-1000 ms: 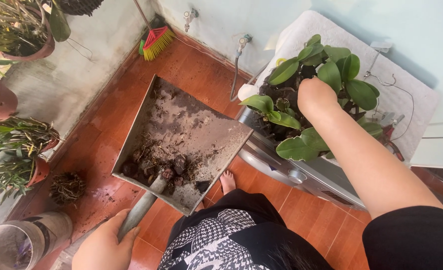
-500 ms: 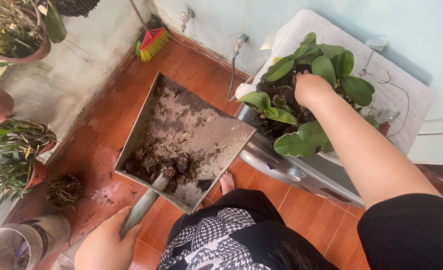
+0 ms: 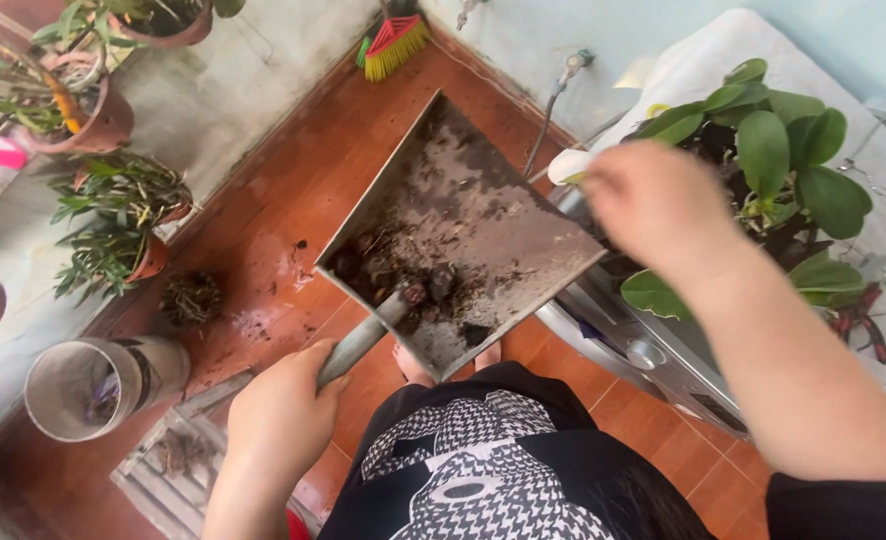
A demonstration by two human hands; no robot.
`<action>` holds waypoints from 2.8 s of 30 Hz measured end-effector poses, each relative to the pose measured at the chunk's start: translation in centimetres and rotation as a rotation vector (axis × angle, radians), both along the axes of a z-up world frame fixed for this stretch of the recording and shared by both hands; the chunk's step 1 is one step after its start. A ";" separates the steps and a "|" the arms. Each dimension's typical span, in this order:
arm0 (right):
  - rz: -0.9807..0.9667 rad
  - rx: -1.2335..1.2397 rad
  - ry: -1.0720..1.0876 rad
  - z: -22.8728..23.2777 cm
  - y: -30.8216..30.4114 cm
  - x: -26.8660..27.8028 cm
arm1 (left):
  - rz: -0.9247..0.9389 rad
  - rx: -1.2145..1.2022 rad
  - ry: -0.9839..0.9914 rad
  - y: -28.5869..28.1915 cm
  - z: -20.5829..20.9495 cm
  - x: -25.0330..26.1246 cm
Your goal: Repotting and maintaining orchid plants on a balcony.
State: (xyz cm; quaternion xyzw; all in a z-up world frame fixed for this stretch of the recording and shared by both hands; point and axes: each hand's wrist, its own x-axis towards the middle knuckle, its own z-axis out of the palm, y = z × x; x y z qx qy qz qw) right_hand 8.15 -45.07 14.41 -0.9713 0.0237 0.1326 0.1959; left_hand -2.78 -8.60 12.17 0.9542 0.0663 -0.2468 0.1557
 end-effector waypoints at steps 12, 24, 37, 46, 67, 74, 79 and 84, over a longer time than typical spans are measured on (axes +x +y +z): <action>0.702 0.246 -0.002 -7.6 10.8 -1.6 | -0.046 -0.005 -0.013 -1.8 2.0 1.1; 0.722 0.306 -0.240 -8.2 15.6 0.7 | -0.104 -0.004 0.012 -2.5 1.7 1.9; 0.585 0.307 -0.127 -6.7 16.0 0.4 | -0.127 0.142 0.193 0.9 -2.0 3.4; 0.341 0.765 -0.074 -3.5 9.7 -0.2 | -0.188 0.010 0.274 5.5 -7.4 4.9; -0.187 0.451 0.056 -6.4 -18.0 -4.3 | -0.041 -0.205 0.164 19.2 -19.5 1.7; -0.110 0.636 0.087 -7.1 -15.3 0.8 | -0.011 -0.041 -0.019 20.4 -20.8 0.8; -0.222 0.803 0.285 -10.9 -13.0 4.2 | 0.109 0.013 0.359 20.8 -21.3 1.2; -0.009 0.523 -0.021 -12.7 -12.5 4.3 | -0.108 -0.163 -0.124 16.4 -16.8 -0.3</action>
